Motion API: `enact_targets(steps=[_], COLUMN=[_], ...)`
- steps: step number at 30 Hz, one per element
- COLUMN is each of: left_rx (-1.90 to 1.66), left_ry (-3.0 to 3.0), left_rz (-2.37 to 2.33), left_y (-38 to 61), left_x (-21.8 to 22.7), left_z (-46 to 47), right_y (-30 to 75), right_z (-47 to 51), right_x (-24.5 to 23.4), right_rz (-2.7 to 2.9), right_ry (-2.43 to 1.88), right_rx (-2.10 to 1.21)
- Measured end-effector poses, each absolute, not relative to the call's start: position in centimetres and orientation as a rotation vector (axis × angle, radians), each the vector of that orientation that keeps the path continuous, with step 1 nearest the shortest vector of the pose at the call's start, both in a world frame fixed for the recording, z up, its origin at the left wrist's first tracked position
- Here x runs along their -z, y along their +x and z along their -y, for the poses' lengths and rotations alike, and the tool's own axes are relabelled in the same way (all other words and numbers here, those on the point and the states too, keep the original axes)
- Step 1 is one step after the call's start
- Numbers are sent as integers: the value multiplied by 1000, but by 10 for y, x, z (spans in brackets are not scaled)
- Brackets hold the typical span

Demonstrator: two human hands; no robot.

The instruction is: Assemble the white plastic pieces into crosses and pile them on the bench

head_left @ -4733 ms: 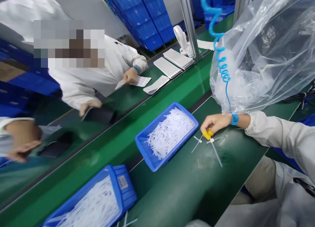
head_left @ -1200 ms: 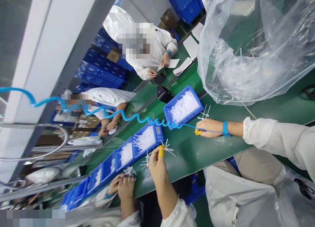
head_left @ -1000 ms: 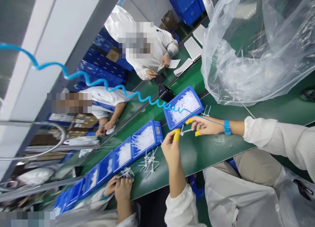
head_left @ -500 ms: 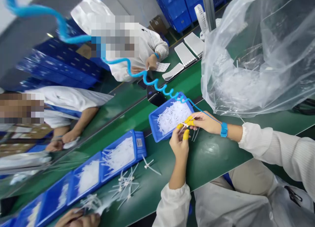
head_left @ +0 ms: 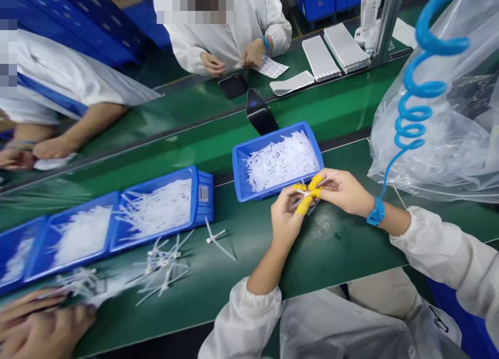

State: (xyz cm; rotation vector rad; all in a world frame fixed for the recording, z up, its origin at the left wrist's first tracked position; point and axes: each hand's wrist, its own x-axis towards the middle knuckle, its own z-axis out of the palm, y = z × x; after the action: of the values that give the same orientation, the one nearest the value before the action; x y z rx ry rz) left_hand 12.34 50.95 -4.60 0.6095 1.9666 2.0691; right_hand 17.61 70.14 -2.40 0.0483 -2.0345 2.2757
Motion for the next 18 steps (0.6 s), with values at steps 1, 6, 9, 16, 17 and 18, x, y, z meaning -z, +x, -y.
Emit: enact_targets(steps=[1, 6, 9, 16, 17, 18], left_rx=[-2064, -2087, -2110, -2218, -2231, -2240], left_ry=[602, 632, 616, 435, 411, 389], left_rz=[-1956, -2032, -1996, -1764, -1740, -1716], left_y=[124, 123, 122, 124, 124, 123], left_x=[46, 47, 45, 46, 48, 50], left_z=[-510, -511, -510, -516, -517, -517], right_y=[178, 184, 186, 192, 192, 193], right_z=[-702, -706, -706, -696, -694, -693], right_x=[23, 16, 14, 11, 11, 11], right_rz=[2105, 2307, 2327, 2212, 2194, 2177], right_ry=[67, 349, 364, 211, 175, 135], right_rx=[-2151, -1498, -1450, -1623, -1669, -1721])
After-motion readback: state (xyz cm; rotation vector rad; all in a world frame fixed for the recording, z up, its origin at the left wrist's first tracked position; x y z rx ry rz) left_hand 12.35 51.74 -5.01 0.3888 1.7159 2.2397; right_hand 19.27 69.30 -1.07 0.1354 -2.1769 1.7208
